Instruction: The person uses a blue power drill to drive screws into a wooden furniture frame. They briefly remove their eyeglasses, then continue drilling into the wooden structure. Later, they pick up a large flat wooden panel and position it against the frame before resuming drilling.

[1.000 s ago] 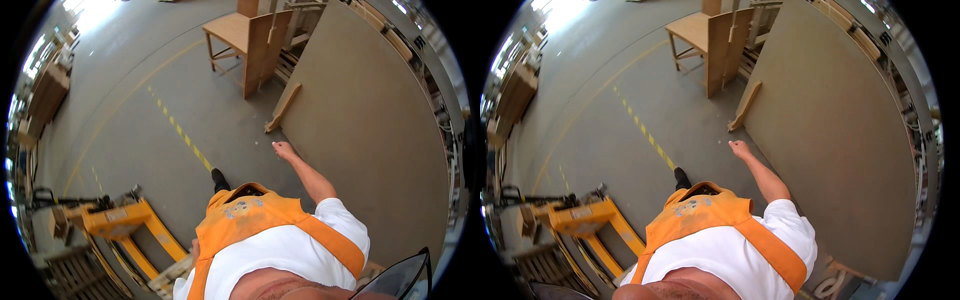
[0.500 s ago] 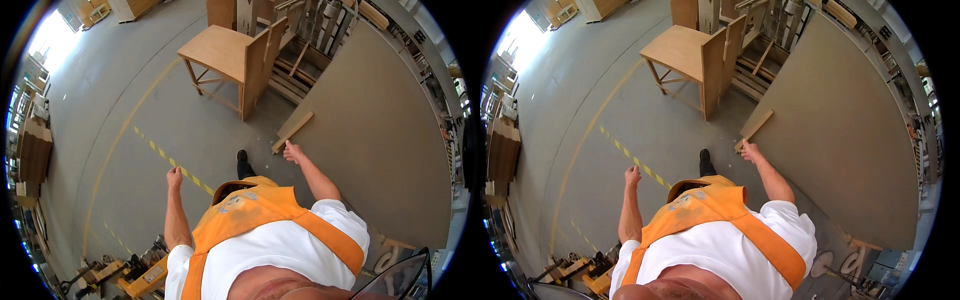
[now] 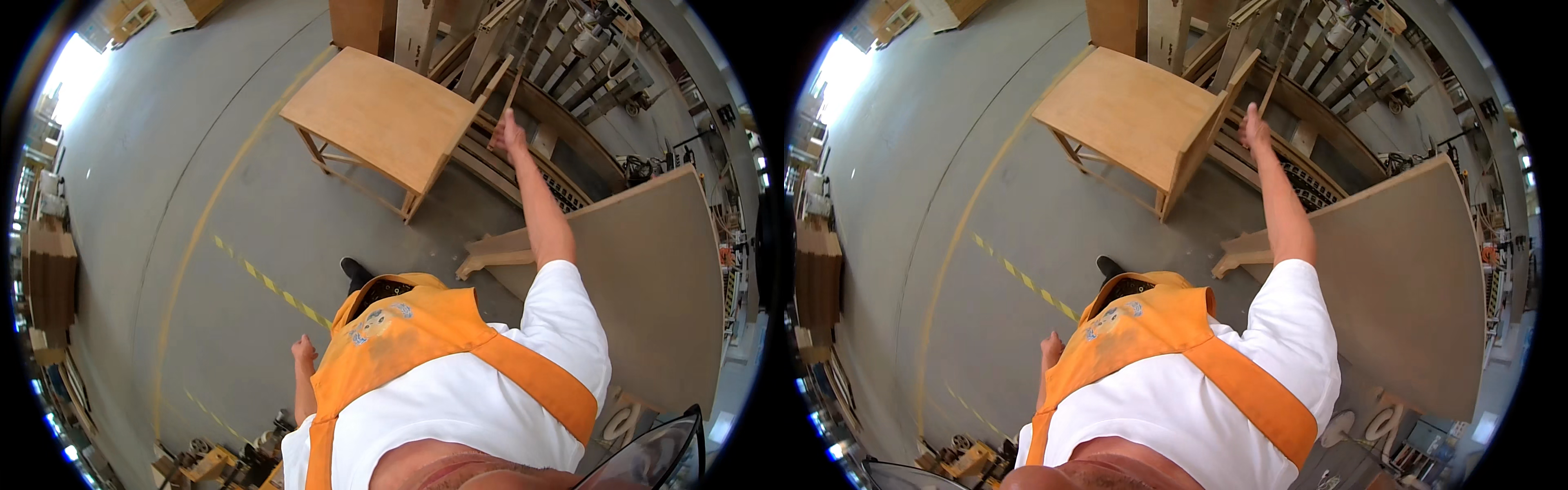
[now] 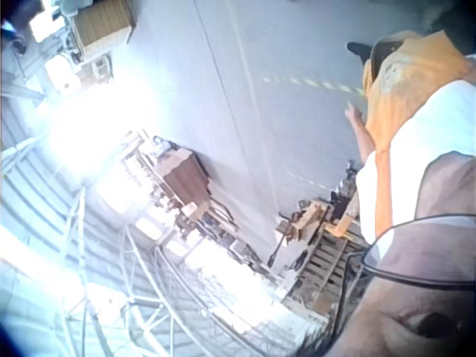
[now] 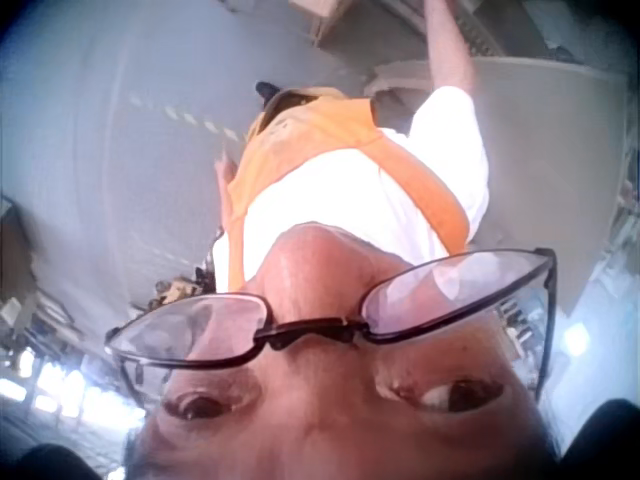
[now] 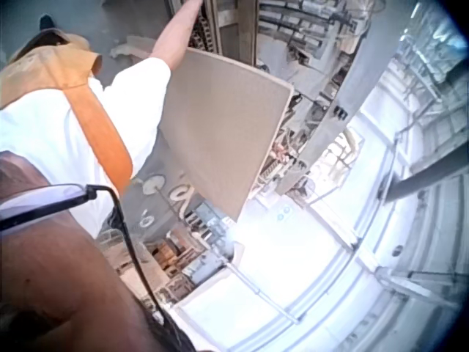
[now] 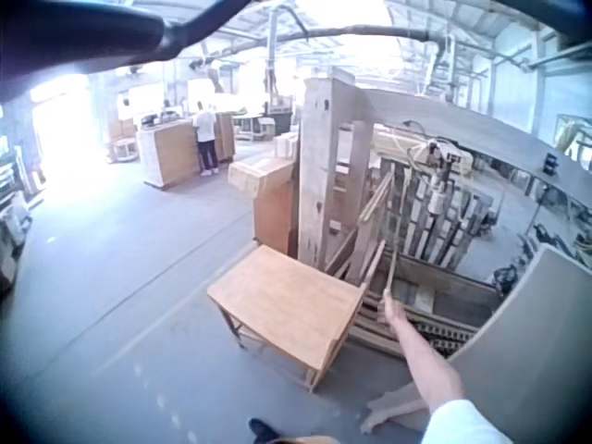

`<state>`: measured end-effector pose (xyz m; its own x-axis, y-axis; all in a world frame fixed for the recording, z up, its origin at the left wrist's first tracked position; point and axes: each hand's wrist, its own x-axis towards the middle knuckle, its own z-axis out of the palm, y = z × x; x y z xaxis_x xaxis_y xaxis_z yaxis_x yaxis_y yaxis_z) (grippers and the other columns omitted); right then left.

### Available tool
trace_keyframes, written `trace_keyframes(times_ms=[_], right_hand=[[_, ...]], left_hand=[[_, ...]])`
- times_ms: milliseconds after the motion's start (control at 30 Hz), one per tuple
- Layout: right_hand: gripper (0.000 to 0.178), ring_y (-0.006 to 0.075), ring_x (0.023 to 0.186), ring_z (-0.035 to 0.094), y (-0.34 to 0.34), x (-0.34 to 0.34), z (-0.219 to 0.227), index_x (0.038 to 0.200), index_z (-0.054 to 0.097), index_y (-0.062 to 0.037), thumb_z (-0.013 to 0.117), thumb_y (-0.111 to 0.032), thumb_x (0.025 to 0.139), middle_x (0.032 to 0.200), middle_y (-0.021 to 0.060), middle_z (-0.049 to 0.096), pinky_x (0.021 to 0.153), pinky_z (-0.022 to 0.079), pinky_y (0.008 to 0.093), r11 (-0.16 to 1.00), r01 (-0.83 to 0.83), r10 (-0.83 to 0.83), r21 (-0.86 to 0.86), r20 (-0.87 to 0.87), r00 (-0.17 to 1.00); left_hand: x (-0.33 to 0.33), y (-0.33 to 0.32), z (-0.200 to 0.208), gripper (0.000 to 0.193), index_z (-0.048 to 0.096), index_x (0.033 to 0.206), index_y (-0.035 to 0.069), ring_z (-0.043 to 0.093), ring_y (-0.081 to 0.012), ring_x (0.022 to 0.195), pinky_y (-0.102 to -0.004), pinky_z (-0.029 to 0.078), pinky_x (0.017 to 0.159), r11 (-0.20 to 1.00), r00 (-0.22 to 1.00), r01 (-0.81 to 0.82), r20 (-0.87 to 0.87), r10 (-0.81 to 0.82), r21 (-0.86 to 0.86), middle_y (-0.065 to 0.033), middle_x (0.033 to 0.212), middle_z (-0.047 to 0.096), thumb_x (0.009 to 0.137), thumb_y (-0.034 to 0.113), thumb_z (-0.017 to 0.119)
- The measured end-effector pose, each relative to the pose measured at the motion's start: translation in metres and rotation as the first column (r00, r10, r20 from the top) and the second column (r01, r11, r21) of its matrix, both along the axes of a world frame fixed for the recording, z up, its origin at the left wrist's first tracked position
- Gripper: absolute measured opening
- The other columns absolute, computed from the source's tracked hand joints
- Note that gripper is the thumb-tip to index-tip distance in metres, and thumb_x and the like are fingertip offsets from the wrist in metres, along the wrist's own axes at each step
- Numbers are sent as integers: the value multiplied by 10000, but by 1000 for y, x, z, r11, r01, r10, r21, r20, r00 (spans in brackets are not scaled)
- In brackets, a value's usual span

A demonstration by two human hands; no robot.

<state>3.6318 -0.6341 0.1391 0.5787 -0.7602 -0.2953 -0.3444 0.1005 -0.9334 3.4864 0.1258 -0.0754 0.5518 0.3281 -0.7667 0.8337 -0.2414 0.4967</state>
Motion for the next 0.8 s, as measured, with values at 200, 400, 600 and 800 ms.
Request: trace_keyframes(times_ms=[200,400,600,800], right_hand=[[928,307,1277,439,-4,58,62,1397,343,48,437,-700,857,1401,210,415,1014,408,443,996,87,-87,-28,17,996],[1026,298,1327,373,-73,102,51,1447,267,6,485,-753,793,1463,173,357,1014,362,417,991,132,-132,5,60,989],[805,264,1206,477,-110,142,47,1373,419,-44,425,-679,878,1353,108,482,1000,381,391,968,184,-217,173,197,956],[670,252,1168,515,-189,176,1,1153,582,17,441,-596,921,1194,147,597,1013,375,354,946,83,-188,314,321,928]], left_hand=[[148,11,-30,443,606,854,-105,605,-305,600,-418,463,491,982,986,161,21,-164,102,-187,671,597,865,331,529],[326,-89,-8,443,649,929,-65,650,-380,852,-429,470,788,871,835,442,256,-486,215,-272,879,652,860,350,508],[393,-195,25,482,662,948,-60,651,-356,896,-402,490,816,852,783,494,337,-522,172,-243,897,672,872,400,543],[455,-300,34,693,523,1224,-54,595,-309,1008,-471,484,855,908,945,307,-20,-326,-284,-171,1120,609,876,545,539]])
